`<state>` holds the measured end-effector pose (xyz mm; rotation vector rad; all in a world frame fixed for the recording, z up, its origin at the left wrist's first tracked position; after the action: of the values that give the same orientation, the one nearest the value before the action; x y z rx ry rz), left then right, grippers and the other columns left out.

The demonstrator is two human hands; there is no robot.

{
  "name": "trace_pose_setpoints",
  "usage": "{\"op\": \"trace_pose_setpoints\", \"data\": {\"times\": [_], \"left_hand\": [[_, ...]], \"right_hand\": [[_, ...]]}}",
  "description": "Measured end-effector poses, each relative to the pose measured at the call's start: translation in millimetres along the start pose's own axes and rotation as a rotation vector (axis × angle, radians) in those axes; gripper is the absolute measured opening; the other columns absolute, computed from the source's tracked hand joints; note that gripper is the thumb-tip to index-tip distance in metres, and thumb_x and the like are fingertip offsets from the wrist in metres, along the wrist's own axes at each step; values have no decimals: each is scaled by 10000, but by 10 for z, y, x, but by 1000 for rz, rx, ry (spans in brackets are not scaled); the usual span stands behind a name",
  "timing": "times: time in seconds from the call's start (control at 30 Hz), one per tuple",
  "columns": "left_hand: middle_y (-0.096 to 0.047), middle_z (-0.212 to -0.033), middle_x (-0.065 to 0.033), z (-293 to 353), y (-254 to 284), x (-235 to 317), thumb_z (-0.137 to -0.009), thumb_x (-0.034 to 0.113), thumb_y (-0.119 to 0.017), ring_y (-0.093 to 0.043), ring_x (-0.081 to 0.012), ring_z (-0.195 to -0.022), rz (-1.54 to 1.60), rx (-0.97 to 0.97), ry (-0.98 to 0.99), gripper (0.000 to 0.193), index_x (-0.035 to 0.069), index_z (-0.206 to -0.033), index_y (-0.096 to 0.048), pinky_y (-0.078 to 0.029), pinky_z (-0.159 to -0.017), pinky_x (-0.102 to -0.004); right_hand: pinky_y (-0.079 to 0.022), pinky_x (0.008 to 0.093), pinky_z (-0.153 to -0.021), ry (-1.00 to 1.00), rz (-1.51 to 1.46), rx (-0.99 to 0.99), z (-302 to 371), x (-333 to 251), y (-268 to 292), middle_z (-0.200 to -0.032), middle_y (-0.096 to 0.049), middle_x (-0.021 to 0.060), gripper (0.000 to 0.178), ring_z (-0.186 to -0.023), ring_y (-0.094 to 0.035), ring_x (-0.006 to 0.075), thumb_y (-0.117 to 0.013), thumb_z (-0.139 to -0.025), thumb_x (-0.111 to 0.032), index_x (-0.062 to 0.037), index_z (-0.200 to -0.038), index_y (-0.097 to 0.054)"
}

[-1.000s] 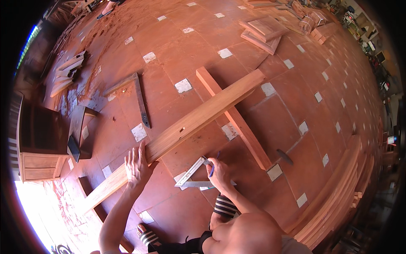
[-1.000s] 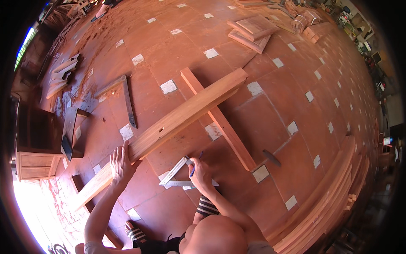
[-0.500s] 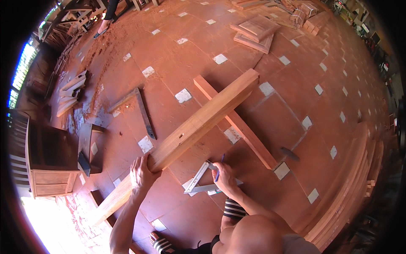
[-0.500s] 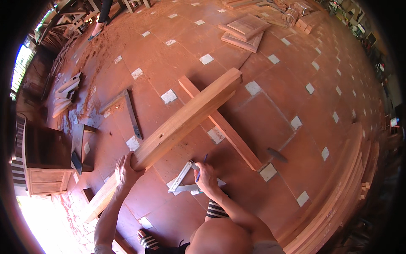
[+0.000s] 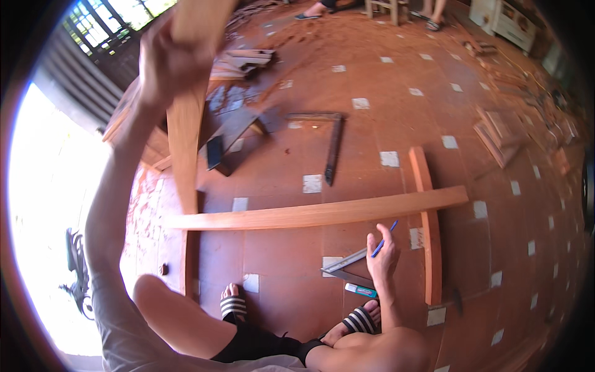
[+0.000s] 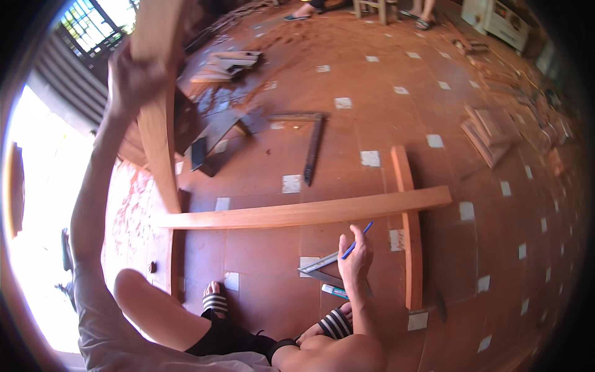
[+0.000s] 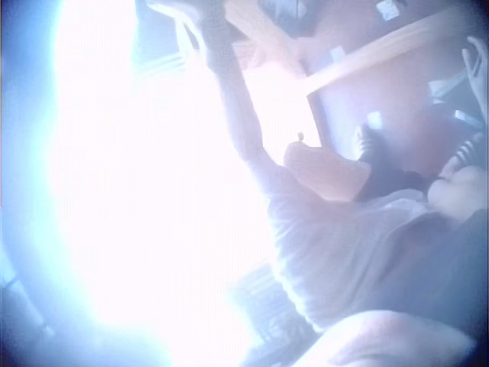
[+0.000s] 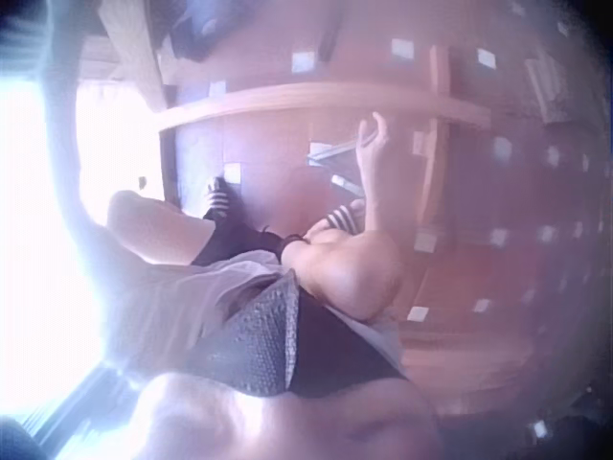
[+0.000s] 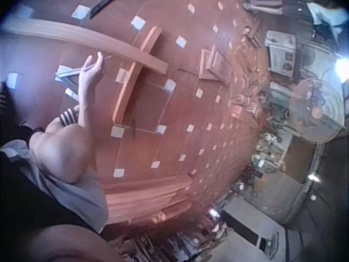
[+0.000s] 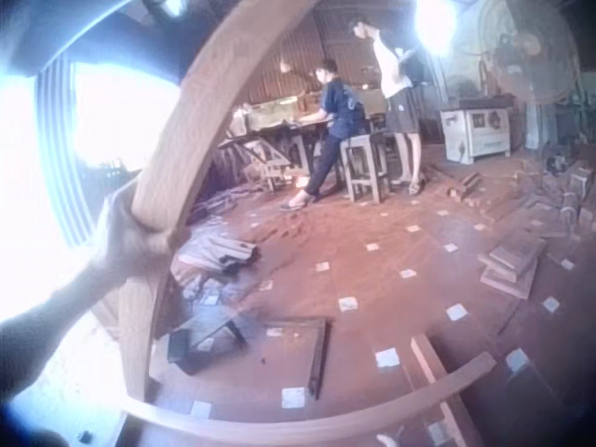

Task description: The person sits on the floor and uses a try square and pen to measure and mark lines on wooden planks. They repeatedly position the square, draw lines, and adjust the wood to mark multiple sections.

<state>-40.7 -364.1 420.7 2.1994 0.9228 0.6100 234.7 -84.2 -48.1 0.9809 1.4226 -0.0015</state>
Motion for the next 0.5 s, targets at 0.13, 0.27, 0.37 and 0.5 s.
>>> {"op": "trace_pose_setpoints", "data": {"times": [0.13,0.27,0.37,0.5], "left_hand": [[-720,-1010,-75,-418,954,-399,-935,230,-764,-693,-169,-870,560,225,173,332,31,-1187,-676,-569,-746,-346],[-713,-1114,-105,-449,1330,-762,-972,335,-694,-683,-228,-1005,824,301,280,402,48,-1251,-660,-554,-881,-398],[-708,-1192,-127,-299,1417,-1123,-999,413,-640,-676,-271,-1107,974,349,360,464,60,-1299,-649,-542,-983,-437],[-693,-1292,-148,399,1173,-1848,-1006,494,-617,-657,-310,-1231,1175,549,569,547,70,-1352,-630,-524,-1090,-474]], "right_hand": [[-535,497,-987,321,-121,-45,-411,-913,-25,-1235,-710,242,495,-1137,-672,436,-802,-928,-270,13,-1299,-638],[-525,509,-1036,525,-214,-141,-659,-1490,-163,-1328,-665,290,790,-1205,-647,452,-878,-842,-430,40,-1398,-573],[-510,517,-1080,592,-199,-221,-770,-1600,-249,-1374,-635,307,1007,-1240,-636,459,-916,-758,-534,40,-1475,-503],[-521,515,-1075,584,-134,-236,-940,-1458,-168,-1317,-656,302,1082,-1238,-631,458,-940,-677,-601,45,-1441,-526]]}}
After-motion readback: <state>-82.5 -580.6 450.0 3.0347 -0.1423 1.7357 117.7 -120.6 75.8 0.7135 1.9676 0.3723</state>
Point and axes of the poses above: each hand's wrist, its own z-axis away from the middle knuckle, its own y-axis out of the back of the hand, x = y × z, the point moved 10 cm from there along -z, towards the middle knuckle
